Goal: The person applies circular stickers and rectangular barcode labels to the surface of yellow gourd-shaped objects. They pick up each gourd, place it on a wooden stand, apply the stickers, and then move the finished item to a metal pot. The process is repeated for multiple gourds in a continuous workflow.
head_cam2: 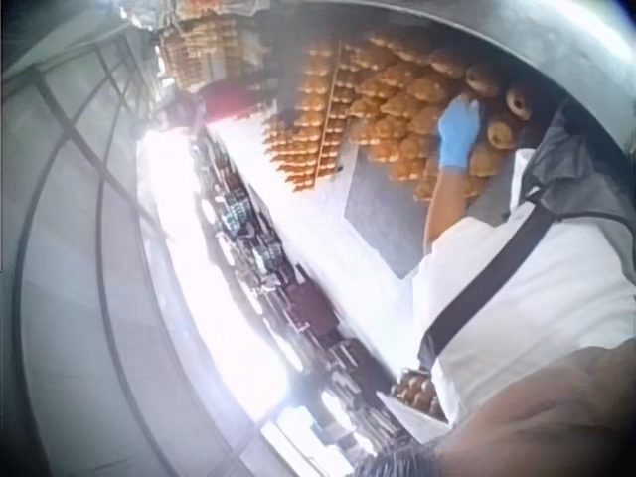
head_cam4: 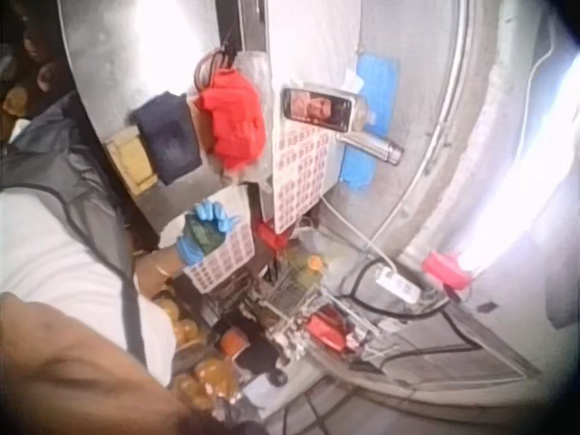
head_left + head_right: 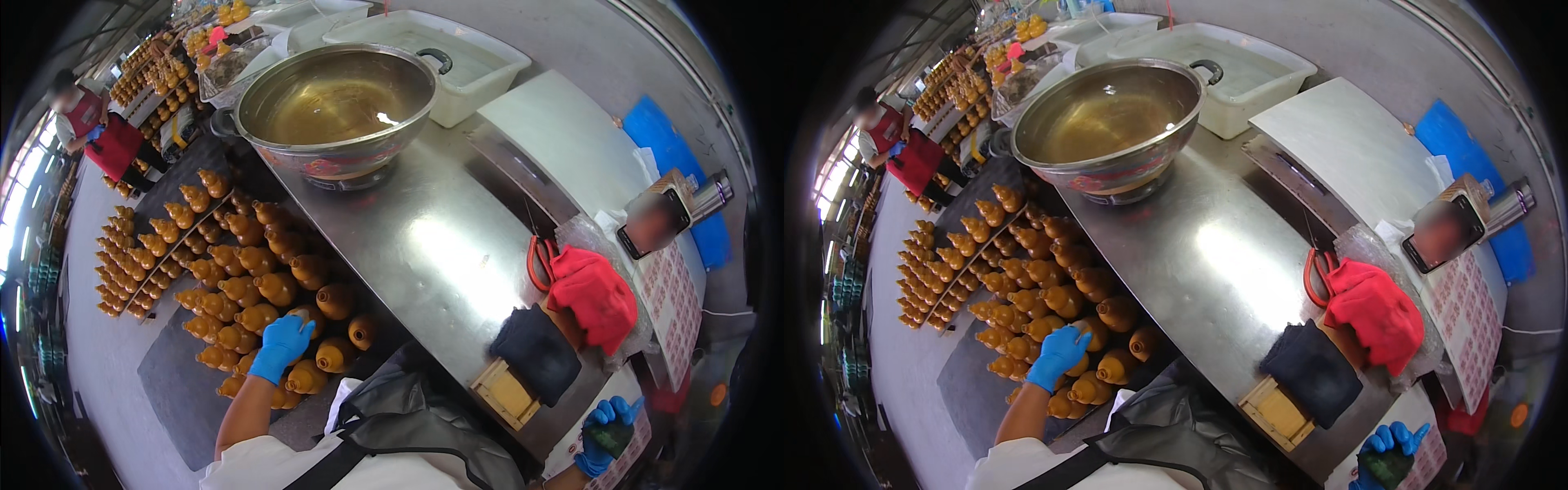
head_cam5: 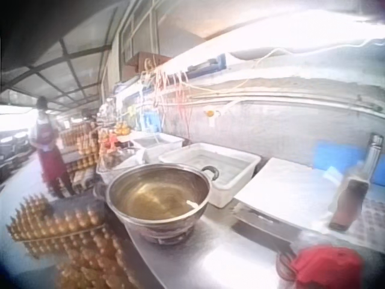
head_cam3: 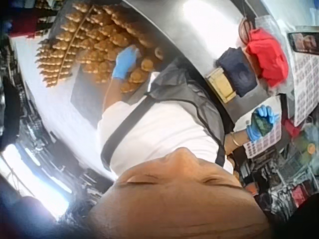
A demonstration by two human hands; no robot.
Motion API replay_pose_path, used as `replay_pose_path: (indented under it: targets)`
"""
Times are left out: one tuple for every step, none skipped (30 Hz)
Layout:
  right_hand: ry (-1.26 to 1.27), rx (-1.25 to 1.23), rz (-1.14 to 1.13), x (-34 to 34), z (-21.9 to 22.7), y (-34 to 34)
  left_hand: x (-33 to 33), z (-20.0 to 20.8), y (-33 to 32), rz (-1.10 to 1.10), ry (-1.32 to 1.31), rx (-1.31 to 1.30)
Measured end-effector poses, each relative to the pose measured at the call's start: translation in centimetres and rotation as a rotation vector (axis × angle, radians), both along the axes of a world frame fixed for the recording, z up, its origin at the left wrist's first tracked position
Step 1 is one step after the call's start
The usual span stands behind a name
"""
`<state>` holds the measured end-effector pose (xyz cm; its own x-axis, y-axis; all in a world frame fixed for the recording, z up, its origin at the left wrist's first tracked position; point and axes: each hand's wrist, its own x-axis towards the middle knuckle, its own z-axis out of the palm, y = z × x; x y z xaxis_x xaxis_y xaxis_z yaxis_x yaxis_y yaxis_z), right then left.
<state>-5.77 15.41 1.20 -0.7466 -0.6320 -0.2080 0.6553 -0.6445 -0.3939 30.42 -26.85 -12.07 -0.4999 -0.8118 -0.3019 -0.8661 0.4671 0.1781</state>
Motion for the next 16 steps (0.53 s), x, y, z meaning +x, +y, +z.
replay_pose_path:
  targets:
    - [0.001, -0.008, 0.014, 0.0, 0.2, -0.2, -1.3, 0.3, 0.5, 0.05, 0.109, -0.062]
    - [0.001, -0.016, 0.02, 0.0, 0.2, -0.5, -2.2, 0.4, 1.0, 0.014, 0.066, -0.008]
    - [0.01, -0.028, 0.015, -0.1, 0.3, -0.5, -3.6, 0.4, 1.5, -0.033, 0.031, 0.042]
    - [0.009, -0.043, 0.025, -0.2, 0.2, -0.5, -4.8, 0.2, 1.8, -0.087, -0.006, 0.091]
    - [0.008, -0.057, 0.029, -0.2, -0.2, -0.6, -5.4, -0.5, 2.2, -0.14, -0.04, 0.089]
    - [0.014, -0.078, 0.022, -0.3, -0.3, -0.6, -6.1, -1.4, 3.0, -0.204, -0.07, 0.078]
    - [-0.015, -0.071, -0.013, -0.1, -0.2, -1.0, -7.0, -2.6, 3.7, -0.279, -0.097, 0.066]
    - [-0.082, -0.059, -0.044, 0.2, 0.1, -1.5, -7.3, -4.2, 3.7, -0.263, -0.11, 0.098]
    - [-0.15, -0.052, -0.08, 0.5, 0.3, -1.8, -7.5, -5.6, 3.5, -0.253, -0.125, 0.131]
    - [-0.132, -0.043, -0.065, 0.4, 0.1, -1.7, -7.5, -6.4, 3.8, -0.232, -0.144, 0.095]
    - [-0.12, -0.034, -0.05, 0.4, -0.3, -1.6, -7.6, -7.1, 4.0, -0.211, -0.165, 0.057]
    - [-0.095, -0.078, -0.052, 0.6, -0.4, -1.6, -7.4, -8.4, 4.1, -0.227, -0.192, 0.045]
    - [-0.092, -0.079, -0.066, 0.7, -0.4, -1.3, -7.1, -10.1, 3.9, -0.23, -0.223, 0.029]
    - [-0.095, -0.076, -0.082, 0.9, -0.5, -1.1, -7.2, -10.9, 3.3, -0.236, -0.259, 0.016]
    - [-0.095, -0.073, -0.099, 1.1, -0.7, -0.7, -7.7, -10.6, 2.6, -0.287, -0.256, 0.057]
    - [-0.104, -0.108, -0.117, 1.3, -1.0, -0.3, -8.0, -10.0, 1.9, -0.336, -0.255, 0.098]
